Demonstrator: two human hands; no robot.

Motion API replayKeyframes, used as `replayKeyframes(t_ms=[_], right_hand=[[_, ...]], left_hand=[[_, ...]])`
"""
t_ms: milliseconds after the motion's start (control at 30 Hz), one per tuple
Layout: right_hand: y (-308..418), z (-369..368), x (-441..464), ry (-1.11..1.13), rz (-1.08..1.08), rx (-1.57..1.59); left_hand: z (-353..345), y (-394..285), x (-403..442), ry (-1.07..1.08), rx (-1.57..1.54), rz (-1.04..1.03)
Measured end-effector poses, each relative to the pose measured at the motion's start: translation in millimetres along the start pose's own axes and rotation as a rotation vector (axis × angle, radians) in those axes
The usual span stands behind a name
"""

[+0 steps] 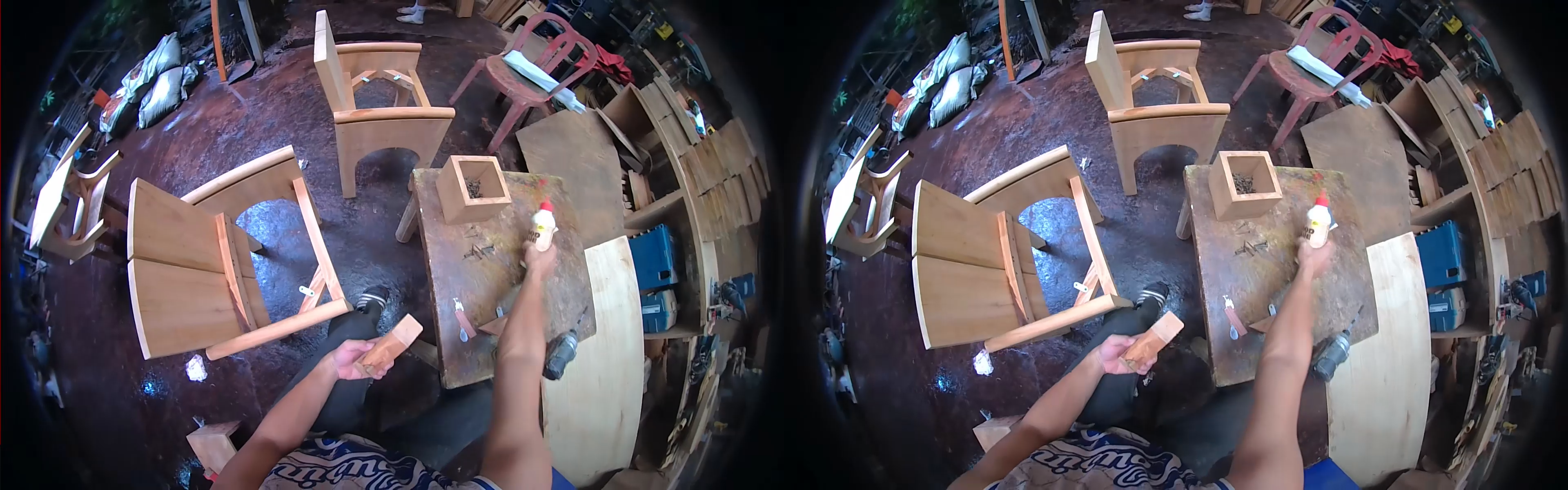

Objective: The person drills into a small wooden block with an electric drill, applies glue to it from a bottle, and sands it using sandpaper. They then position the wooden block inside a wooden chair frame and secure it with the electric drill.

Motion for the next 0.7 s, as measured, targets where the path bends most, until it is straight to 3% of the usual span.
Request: replayKeyframes(t_ms=[67, 100, 133, 200, 267, 333, 533, 600, 667, 700], right_hand=[[-11.5, -25.1, -3.8, 0.136, 0.103, 0.791], [1.8, -15.4, -45.8, 0.405, -0.068, 1.151], [18.6, 4.7, -84.3, 0.650, -0.061, 1.291], [22.4, 35.2, -144.9, 0.879, -0.077, 1.450], [26.0, 88.3, -205.0, 0.927, 0.084, 1.324], [19.2, 130.4, -247.6, 0.990, 0.147, 1.431], [-7.2, 298.6, -276.5, 0.734, 0.432, 1.481], [-13.1, 347.3, -282.5, 0.304, 0.385, 1.666], [-31.2, 345.0, -278.8, 0.339, 0.253, 1.989], [-32.2, 335.6, -289.0, 0.342, 0.225, 2.007]], left_hand=[[-2.5, 0.2, -0.1, 0.028, -0.039, 0.004], [-0.1, -0.1, -0.9, 0.008, -0.046, -0.003], [2.8, 0.8, -3.5, -0.016, -0.056, -0.005], [4.9, -1.4, -6.2, -0.052, -0.065, -0.045], [7.0, -2.1, -6.8, 0.001, -0.079, -0.049], [0.9, -3.6, -7.6, 0.056, 0.002, -0.084], [-1.3, -3.7, -9.0, -0.054, 0.096, -0.099], [-3.1, -4.9, -7.4, -0.035, 0.099, -0.116], [-7.3, -3.4, -7.4, -0.065, 0.121, -0.136], [-8.3, -1.9, -7.3, -0.094, 0.145, -0.139]])
Point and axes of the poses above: each hand's wrist, its own x-axis towards the middle knuckle, its own z-axis out of the back of the hand, y = z × x, the point moved 7 cm from there along x, towards the middle knuckle, and after that the axes turned 2 degrees about x, right-handed, at the moved point
